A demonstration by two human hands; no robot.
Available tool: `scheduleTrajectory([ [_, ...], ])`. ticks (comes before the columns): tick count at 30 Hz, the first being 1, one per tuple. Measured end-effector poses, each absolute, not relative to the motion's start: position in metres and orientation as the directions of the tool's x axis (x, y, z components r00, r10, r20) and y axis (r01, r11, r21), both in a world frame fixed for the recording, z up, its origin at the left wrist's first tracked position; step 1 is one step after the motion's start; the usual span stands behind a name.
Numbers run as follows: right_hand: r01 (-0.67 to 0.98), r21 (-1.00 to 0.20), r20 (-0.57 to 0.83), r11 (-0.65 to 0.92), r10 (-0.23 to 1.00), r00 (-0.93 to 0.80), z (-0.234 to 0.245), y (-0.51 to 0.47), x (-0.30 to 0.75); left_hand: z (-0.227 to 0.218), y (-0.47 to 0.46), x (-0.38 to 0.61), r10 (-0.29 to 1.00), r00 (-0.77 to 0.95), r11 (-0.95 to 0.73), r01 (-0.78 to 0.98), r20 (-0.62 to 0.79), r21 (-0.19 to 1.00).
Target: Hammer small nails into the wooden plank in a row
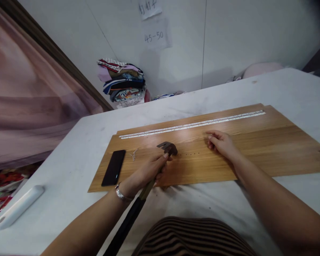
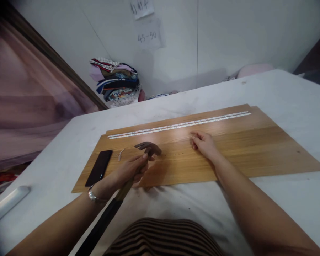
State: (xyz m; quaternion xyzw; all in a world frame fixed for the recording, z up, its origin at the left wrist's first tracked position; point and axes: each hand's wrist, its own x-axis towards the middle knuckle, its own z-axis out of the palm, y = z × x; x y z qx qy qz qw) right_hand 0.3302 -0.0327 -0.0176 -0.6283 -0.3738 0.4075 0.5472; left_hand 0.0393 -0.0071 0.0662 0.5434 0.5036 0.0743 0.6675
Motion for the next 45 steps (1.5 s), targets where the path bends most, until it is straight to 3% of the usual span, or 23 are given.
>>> scheduleTrajectory([
  [45,0.027,-0.991,-0.107,-0.128,0.915,0.388,-0.017,-0.033,0.330,0.066,-0.009,0.041,0.656,0.493,0.371,0.449,-0.572,0.813],
])
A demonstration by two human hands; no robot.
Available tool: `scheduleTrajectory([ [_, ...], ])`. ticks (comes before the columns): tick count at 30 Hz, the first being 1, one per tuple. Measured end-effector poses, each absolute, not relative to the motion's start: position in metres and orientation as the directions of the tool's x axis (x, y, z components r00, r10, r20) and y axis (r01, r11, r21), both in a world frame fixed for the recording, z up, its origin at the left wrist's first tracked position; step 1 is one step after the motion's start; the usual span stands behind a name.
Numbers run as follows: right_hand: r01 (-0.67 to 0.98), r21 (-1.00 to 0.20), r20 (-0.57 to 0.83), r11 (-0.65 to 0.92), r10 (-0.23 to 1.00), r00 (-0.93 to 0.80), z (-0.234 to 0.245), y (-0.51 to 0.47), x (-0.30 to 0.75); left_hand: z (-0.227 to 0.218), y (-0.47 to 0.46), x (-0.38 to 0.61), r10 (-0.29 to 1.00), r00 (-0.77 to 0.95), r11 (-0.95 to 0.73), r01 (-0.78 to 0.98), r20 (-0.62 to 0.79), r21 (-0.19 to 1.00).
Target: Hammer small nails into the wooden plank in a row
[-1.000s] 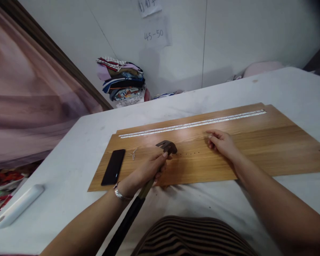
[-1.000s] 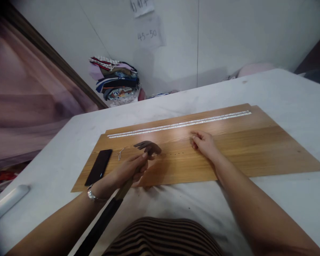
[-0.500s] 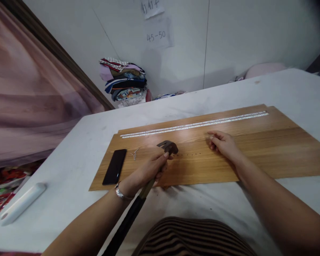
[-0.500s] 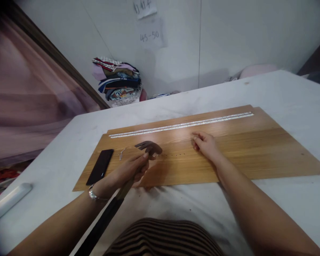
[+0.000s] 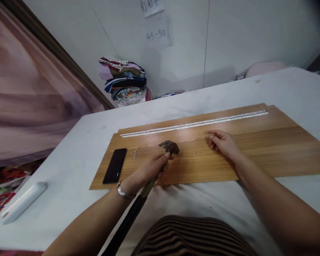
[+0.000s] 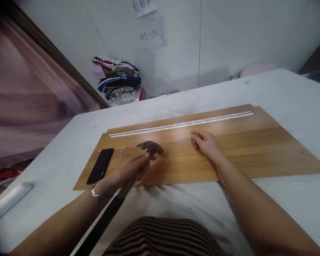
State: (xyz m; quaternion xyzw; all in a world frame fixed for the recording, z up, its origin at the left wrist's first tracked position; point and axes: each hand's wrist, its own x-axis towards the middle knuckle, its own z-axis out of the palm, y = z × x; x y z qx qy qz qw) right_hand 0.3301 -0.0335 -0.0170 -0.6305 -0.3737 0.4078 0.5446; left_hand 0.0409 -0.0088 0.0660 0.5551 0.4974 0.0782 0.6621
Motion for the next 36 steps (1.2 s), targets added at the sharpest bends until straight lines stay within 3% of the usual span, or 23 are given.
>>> scheduleTrajectory([
  [36,0.064,-0.990,-0.093,-0.126,0.921,0.379,-0.016,-0.034,0.330,0.063,-0.008,0.037,0.664,0.508,0.350,0.437,-0.548,0.829],
])
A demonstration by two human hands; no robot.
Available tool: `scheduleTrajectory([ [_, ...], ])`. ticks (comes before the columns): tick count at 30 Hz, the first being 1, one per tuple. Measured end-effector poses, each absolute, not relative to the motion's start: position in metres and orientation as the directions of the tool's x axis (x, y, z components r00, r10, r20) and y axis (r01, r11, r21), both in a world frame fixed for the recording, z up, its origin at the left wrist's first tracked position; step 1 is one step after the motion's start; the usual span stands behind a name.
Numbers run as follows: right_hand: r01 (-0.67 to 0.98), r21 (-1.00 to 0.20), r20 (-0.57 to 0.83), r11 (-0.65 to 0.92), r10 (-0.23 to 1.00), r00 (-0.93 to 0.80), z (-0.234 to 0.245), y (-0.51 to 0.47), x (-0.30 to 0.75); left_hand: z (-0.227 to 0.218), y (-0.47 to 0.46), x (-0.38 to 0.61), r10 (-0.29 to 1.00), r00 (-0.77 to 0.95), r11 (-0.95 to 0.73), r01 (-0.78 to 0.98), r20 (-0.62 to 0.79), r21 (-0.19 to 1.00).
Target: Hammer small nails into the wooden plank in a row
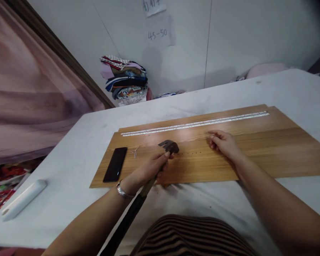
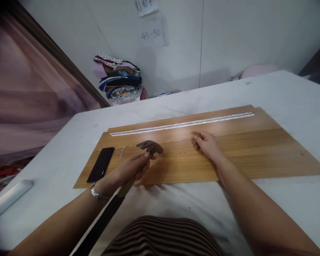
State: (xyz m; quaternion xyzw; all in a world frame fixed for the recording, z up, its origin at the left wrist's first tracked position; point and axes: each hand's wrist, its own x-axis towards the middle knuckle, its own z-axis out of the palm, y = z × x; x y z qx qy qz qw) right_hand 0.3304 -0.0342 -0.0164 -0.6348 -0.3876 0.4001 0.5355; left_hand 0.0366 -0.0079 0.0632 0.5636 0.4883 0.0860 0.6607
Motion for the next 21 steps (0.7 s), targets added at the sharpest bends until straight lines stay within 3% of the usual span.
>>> scheduleTrajectory([
  [21,0.072,-0.990,-0.081,-0.118,0.918,0.389,-0.0154,-0.0339,0.3305,0.0629,-0.0107,0.0390,0.666,0.494,0.353,0.451,-0.559,0.819],
])
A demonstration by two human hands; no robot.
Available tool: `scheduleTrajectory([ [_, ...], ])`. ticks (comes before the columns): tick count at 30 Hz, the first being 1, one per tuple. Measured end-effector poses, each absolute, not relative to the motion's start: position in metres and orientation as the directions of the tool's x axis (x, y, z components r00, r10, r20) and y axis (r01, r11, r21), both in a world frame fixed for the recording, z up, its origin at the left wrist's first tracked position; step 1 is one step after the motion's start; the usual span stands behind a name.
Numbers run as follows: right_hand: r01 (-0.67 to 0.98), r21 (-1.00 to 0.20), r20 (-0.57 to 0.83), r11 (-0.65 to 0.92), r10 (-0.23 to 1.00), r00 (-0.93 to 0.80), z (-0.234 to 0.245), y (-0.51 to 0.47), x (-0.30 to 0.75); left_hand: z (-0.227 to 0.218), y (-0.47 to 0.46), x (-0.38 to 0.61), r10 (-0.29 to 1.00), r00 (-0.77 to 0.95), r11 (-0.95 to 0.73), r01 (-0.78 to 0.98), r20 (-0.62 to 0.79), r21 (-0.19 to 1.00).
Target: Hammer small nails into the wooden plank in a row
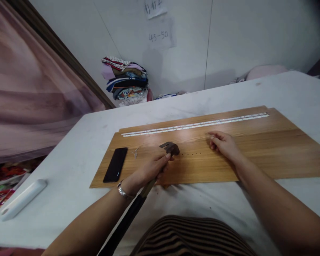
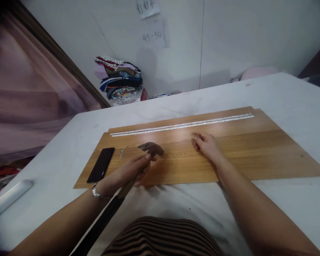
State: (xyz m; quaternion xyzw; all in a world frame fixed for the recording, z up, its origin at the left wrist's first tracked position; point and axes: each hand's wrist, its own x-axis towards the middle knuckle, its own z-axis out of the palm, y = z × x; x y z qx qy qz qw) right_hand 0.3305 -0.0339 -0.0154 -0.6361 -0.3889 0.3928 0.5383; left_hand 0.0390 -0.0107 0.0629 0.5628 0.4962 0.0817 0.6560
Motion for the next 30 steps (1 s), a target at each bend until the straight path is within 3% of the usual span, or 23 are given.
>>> scheduleTrajectory([
  [30,0.054,-0.994,-0.068,-0.096,0.920,0.385,-0.0197,-0.0339,0.3318,0.0666,-0.0097,0.0338,0.656,0.529,0.330,0.440,-0.538,0.835],
])
